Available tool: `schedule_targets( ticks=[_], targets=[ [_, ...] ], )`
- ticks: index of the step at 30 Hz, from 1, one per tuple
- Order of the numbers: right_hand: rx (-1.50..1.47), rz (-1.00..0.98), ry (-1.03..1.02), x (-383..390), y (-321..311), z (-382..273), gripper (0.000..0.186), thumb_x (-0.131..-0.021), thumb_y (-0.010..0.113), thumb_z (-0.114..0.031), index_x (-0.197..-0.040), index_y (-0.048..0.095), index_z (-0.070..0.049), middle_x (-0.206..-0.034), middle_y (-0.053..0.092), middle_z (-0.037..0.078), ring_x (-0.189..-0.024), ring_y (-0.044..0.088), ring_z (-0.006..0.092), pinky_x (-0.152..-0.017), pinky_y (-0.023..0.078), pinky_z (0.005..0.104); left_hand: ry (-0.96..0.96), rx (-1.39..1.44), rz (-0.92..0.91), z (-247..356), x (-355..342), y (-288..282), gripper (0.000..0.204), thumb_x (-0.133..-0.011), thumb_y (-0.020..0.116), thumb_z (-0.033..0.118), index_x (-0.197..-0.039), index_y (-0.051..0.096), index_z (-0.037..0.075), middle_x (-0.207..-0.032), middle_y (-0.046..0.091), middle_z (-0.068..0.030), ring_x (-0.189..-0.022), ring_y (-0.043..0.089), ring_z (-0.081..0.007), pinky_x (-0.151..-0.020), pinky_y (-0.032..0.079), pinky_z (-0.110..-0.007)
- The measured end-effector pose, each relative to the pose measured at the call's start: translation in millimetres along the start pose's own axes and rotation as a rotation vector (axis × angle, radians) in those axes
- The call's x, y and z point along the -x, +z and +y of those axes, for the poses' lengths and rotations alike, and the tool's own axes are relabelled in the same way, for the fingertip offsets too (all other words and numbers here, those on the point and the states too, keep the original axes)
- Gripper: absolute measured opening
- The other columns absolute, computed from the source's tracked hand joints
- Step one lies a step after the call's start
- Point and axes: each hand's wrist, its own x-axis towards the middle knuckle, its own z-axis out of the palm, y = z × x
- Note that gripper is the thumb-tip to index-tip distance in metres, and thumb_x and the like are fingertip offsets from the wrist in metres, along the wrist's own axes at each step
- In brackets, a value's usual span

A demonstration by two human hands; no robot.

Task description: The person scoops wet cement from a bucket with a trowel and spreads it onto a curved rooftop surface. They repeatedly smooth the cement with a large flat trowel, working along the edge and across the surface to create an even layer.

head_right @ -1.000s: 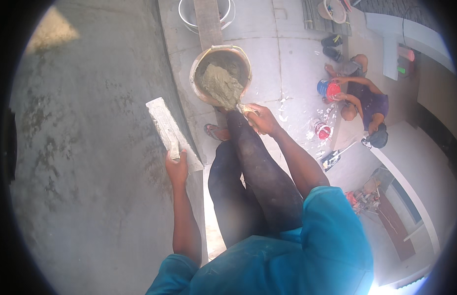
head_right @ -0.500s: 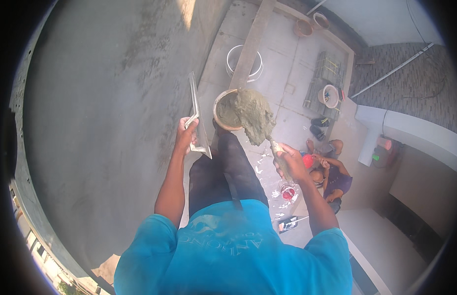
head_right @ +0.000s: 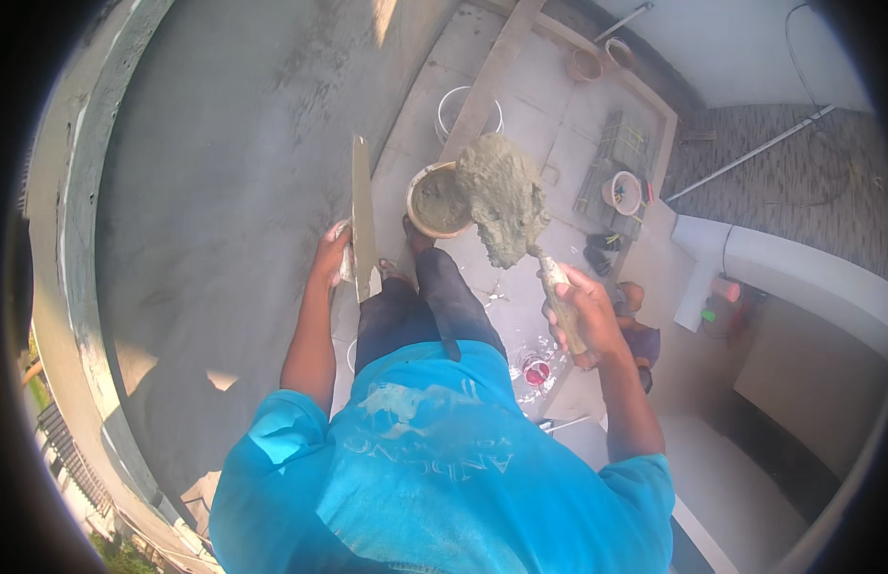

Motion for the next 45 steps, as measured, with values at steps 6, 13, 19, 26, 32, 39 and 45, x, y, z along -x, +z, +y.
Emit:
schedule_targets(
  ticks=[6,13,19,26,32,39,45],
  targets=[
    [0.073,-0.119,-0.177,46.0,39.9,-89.8,0.046,-0.095,0.055,-0.024,-0.134,0.052,-0.001,-0.072,0.057,0.008,-0.043,0.050,0.0109,-0.036,0.041,0.0251,0.094,-0.230,-0.136,56.7,70.4,6.0,0.037,-0.096,0.069,0.030,-0.119,0.065,0.001,-0.073,0.058,0.0022,-0.054,0.050,-0.0057,-0.049,0.039,-0.024],
    [0.483,-0.178,-0.792,72.6,118.5,-244.6,0.050,-0.097,0.062,-0.035,-0.134,0.057,-0.001,-0.071,0.054,0.003,-0.046,0.048,0.0072,-0.039,0.036,0.0220,0.205,-0.499,-0.158,101.2,161.2,19.2,0.031,-0.093,0.072,0.032,-0.111,0.068,0.007,-0.066,0.056,0.0033,-0.056,0.049,-0.0064,-0.054,0.040,-0.026],
    [0.971,0.055,-1.311,40.7,194.2,-352.5,0.052,-0.093,0.066,-0.043,-0.134,0.063,-0.012,-0.079,0.064,0.004,-0.069,0.061,0.0123,-0.063,0.048,0.0294,0.368,-0.544,0.025,84.9,230.8,7.9,0.030,-0.090,0.073,0.028,-0.110,0.068,0.006,-0.078,0.064,-0.0013,-0.065,0.057,-0.0104,-0.062,0.046,-0.029],
    [1.511,0.553,-1.433,-50.9,233.2,-398.8,0.054,-0.090,0.065,-0.056,-0.136,0.062,-0.028,-0.115,0.074,0.010,-0.111,0.067,0.0338,-0.090,0.051,0.0486,0.425,-0.463,0.268,108.2,276.2,11.5,0.032,-0.085,0.076,0.026,-0.107,0.069,0.004,-0.098,0.073,-0.0075,-0.086,0.066,-0.0135,-0.080,0.051,-0.031],
    [1.414,0.536,-1.482,-68.0,230.2,-412.8,0.049,-0.092,0.063,-0.050,-0.137,0.061,-0.029,-0.110,0.074,0.009,-0.107,0.069,0.0305,-0.088,0.052,0.0460,0.578,-0.275,0.171,126.2,268.7,28.7,0.030,-0.083,0.079,0.024,-0.101,0.065,0.004,-0.087,0.067,-0.0009,-0.080,0.061,-0.0082,-0.074,0.049,-0.027],
    [1.314,0.402,-1.491,-67.4,214.3,-442.1,0.048,-0.093,0.062,-0.048,-0.133,0.061,-0.022,-0.104,0.074,0.009,-0.101,0.069,0.0277,-0.084,0.052,0.0435,0.754,-0.124,0.066,174.4,231.5,76.4,0.032,-0.086,0.079,0.022,-0.107,0.061,0.007,-0.090,0.061,0.0022,-0.084,0.056,-0.0076,-0.076,0.047,-0.027],
    [0.504,-0.320,-0.950,-36.0,197.6,-440.8,0.047,-0.104,0.052,-0.043,-0.129,0.052,-0.003,-0.084,0.058,0.003,-0.055,0.055,0.0088,-0.040,0.045,0.0231,1.120,0.170,-0.245,221.9,198.8,113.6,0.039,-0.091,0.072,0.010,-0.127,0.060,0.004,-0.117,0.064,-0.0061,-0.110,0.060,-0.0140,-0.093,0.049,-0.032]
  ],
)
